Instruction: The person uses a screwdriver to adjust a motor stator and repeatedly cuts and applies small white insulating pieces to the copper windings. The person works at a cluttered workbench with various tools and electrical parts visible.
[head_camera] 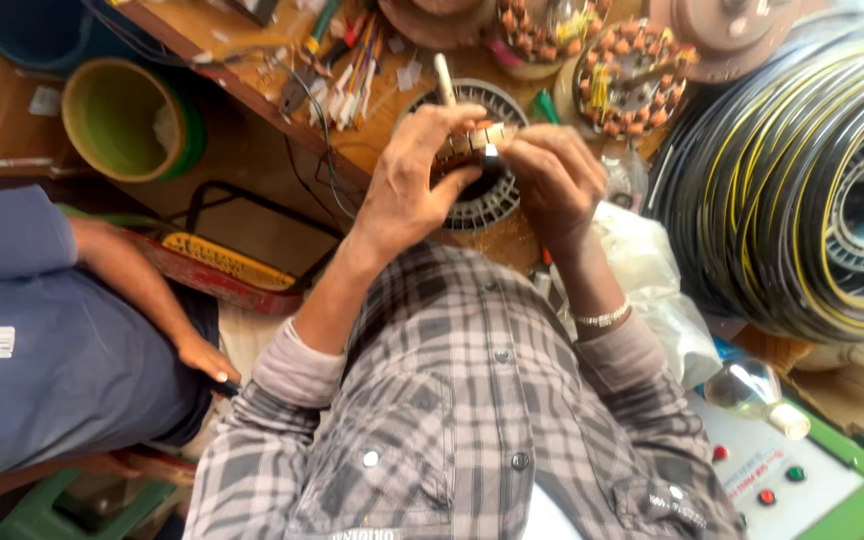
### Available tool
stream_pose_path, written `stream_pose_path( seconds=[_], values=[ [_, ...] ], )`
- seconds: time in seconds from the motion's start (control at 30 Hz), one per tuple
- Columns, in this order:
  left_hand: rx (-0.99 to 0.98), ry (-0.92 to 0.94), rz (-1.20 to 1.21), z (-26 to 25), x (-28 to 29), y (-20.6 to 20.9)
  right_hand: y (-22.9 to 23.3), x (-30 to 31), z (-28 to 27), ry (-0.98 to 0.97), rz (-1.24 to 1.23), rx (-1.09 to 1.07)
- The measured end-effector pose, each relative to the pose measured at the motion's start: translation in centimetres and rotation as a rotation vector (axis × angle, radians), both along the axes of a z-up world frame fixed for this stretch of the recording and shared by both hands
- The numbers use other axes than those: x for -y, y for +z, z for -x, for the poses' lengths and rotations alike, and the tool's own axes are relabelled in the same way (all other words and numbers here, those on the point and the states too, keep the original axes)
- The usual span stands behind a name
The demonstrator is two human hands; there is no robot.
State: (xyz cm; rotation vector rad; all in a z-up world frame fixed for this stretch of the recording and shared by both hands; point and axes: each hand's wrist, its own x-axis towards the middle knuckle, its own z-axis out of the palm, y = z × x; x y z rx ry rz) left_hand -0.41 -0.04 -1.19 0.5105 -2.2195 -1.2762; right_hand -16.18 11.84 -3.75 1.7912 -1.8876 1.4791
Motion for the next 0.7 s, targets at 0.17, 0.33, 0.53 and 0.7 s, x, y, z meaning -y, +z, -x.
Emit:
stream_pose_path(
  seconds=[0.17, 0.33, 0.53, 0.7],
  values=[
    [0.084, 0.065, -0.078, 0.4, -0.4, -0.9, 0.9, -0.3, 0.2, 0.047, -0.099, -0.007],
    [0.058, 0.068, -0.045, 0.8, -0.3, -1.0, 1.9, -0.1, 0.8, 0.119, -0.184, -0.025],
    [-0.002, 0.027, -0.019, 0.7, 0.1, -1.7, 2.5, -0.1, 1.7, 0.215, -0.245, 0.014],
    [-0.017, 0.046, -0.031, 0.9, -0.3, -1.6, 2.7, -0.1, 1.4, 0.217, -0.266, 0.062]
  ],
)
